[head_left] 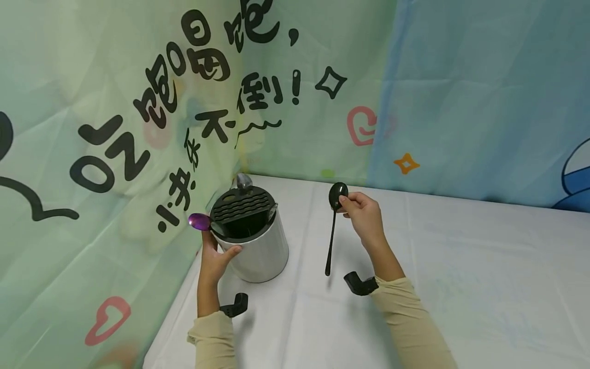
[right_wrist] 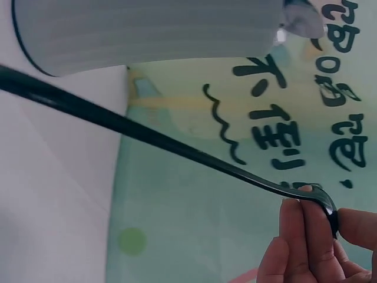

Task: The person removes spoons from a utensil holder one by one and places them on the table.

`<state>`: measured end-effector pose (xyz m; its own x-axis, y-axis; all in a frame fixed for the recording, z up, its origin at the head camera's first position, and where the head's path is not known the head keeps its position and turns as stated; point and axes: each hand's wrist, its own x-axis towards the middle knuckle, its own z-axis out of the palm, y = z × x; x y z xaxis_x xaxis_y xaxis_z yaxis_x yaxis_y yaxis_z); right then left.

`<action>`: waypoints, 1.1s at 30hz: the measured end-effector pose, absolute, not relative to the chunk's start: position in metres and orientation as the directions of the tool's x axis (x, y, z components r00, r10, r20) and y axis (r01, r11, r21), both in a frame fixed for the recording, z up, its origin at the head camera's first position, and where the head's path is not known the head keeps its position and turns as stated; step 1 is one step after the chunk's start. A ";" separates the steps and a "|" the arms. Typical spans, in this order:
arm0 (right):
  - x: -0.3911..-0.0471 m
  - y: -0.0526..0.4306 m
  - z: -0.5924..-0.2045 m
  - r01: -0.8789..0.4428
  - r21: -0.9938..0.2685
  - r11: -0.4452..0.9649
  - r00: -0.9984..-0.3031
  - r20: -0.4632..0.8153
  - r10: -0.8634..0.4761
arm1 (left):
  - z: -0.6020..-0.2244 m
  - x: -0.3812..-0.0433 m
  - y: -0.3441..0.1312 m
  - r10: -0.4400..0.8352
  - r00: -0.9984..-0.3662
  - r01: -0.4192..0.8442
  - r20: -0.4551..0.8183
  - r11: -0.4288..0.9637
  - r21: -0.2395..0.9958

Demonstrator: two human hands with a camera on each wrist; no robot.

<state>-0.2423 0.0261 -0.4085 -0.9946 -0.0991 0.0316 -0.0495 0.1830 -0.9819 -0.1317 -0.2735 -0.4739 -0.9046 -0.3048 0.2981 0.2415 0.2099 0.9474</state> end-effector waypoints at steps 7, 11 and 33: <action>-0.248 0.024 -0.430 0.043 -0.975 0.216 -0.993 -0.066 -0.100 | -0.474 -0.131 -0.273 -0.307 -0.911 0.217 0.275 0.209 0.954; -0.251 0.023 -0.441 0.080 -0.967 0.242 -0.990 -0.106 -0.096 | -0.473 -0.131 -0.274 -0.310 -0.915 0.198 0.258 0.212 0.957; -0.254 0.014 -0.517 0.169 -0.892 0.419 -0.966 -0.234 -0.109 | -0.474 -0.131 -0.275 -0.308 -0.915 0.203 0.260 0.205 0.958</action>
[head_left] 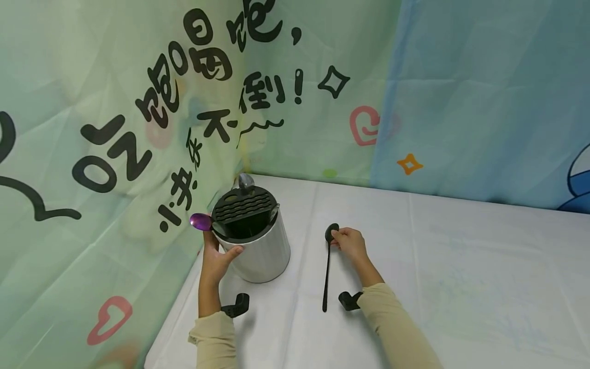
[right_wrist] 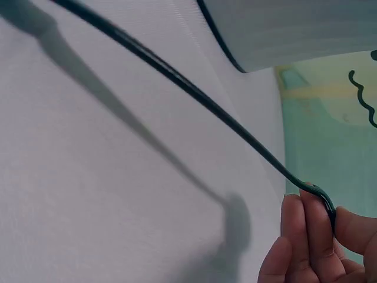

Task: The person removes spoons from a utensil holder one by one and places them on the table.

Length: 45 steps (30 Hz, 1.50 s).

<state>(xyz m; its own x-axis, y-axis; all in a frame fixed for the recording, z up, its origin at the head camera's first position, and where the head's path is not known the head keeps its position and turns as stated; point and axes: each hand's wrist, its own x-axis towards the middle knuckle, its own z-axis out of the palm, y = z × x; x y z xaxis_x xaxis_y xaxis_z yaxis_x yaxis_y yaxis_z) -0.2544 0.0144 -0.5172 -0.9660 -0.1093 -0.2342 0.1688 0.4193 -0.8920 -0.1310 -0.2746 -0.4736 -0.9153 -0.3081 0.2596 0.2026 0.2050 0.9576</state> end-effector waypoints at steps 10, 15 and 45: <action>-0.251 0.007 -0.532 0.170 -0.853 0.494 -0.958 -0.260 -0.119 | -0.474 -0.133 -0.275 -0.310 -0.911 0.210 0.271 0.216 0.953; -0.251 0.005 -0.537 0.179 -0.849 0.497 -0.955 -0.272 -0.121 | -0.474 -0.133 -0.276 -0.309 -0.907 0.227 0.287 0.216 0.950; -0.248 0.016 -0.537 0.130 -0.722 0.679 -0.977 -0.211 -0.037 | -0.475 -0.133 -0.275 -0.308 -0.905 0.234 0.294 0.216 0.948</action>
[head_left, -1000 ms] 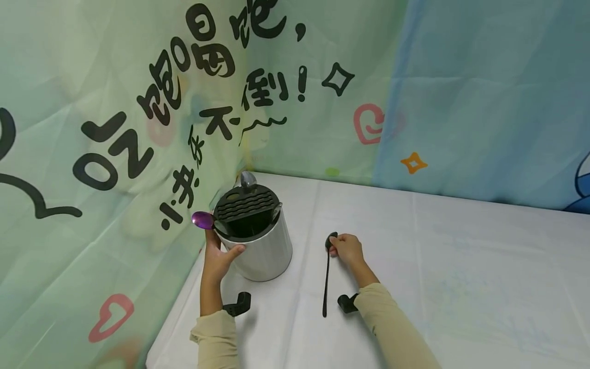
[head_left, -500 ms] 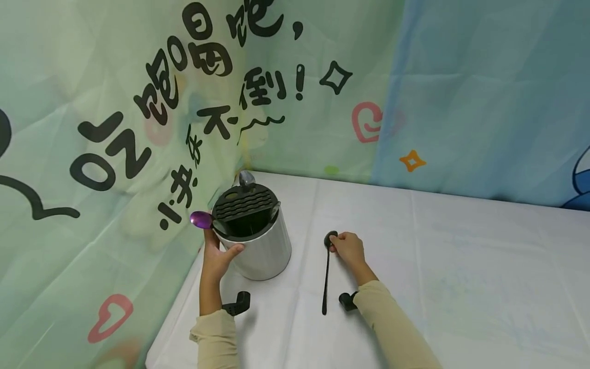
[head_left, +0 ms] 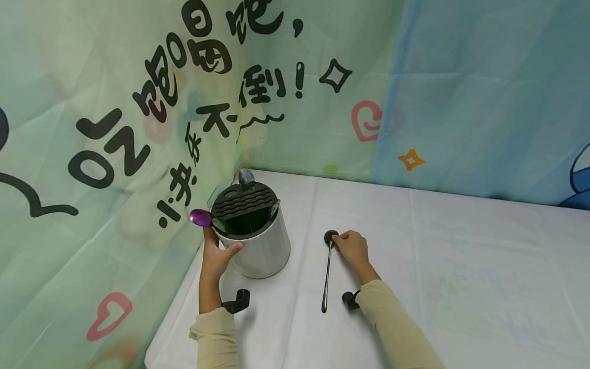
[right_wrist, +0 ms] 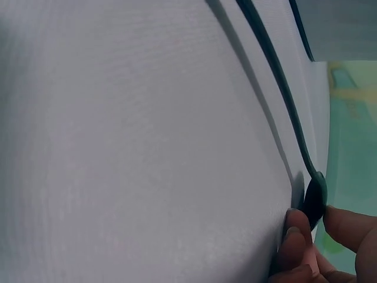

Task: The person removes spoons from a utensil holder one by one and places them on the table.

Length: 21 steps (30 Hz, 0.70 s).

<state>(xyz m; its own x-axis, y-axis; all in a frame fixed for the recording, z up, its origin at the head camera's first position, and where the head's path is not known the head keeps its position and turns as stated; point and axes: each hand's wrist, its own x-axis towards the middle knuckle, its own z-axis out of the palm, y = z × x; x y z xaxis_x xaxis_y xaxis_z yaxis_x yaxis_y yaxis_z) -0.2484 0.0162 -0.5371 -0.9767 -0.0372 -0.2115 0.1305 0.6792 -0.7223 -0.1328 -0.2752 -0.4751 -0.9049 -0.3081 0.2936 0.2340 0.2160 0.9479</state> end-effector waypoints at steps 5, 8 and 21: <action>-0.249 0.018 -0.535 0.141 -0.723 0.676 -0.971 -0.234 -0.049 | -0.474 -0.132 -0.276 -0.303 -0.899 0.263 0.317 0.207 0.942; -0.253 0.021 -0.533 0.135 -0.724 0.676 -0.962 -0.260 -0.086 | -0.474 -0.132 -0.276 -0.307 -0.902 0.250 0.305 0.206 0.946; -0.299 0.039 -0.504 0.026 -0.615 0.788 -0.926 -0.312 -0.213 | -0.474 -0.135 -0.276 -0.308 -0.904 0.239 0.297 0.211 0.948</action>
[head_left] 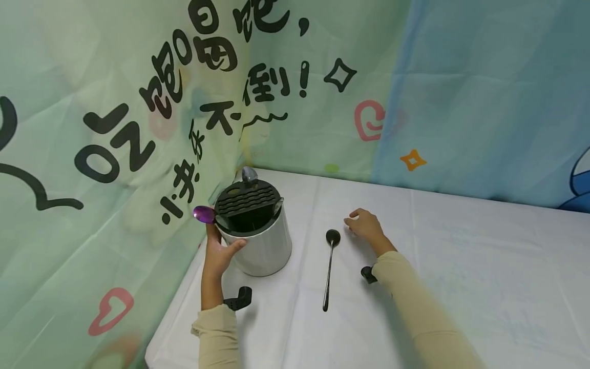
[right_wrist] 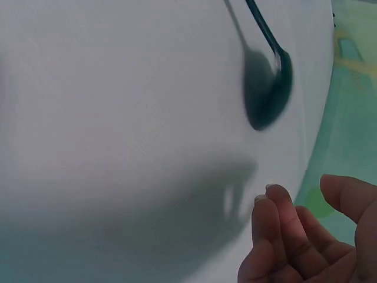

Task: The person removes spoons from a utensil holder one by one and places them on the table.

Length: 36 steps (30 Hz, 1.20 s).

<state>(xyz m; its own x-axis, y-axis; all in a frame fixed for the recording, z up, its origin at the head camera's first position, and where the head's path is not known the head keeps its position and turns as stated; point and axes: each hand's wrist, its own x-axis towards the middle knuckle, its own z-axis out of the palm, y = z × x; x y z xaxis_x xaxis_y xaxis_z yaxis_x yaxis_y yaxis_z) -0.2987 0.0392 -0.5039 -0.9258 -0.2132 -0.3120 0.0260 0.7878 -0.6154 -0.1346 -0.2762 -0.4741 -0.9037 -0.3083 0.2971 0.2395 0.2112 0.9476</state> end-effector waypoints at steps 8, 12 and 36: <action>-0.327 0.018 -0.462 -0.167 -0.618 0.768 -0.888 -0.245 -0.390 | -0.474 -0.134 -0.277 -0.305 -0.903 0.241 0.304 0.226 0.944; -0.333 -0.007 -0.441 -0.271 -0.648 0.712 -0.838 -0.205 -0.506 | -0.474 -0.135 -0.279 -0.305 -0.900 0.251 0.313 0.227 0.941; -0.328 -0.120 -0.357 -0.575 -0.698 0.426 -0.521 -0.089 -0.849 | -0.476 -0.140 -0.282 -0.299 -0.904 0.236 0.306 0.248 0.940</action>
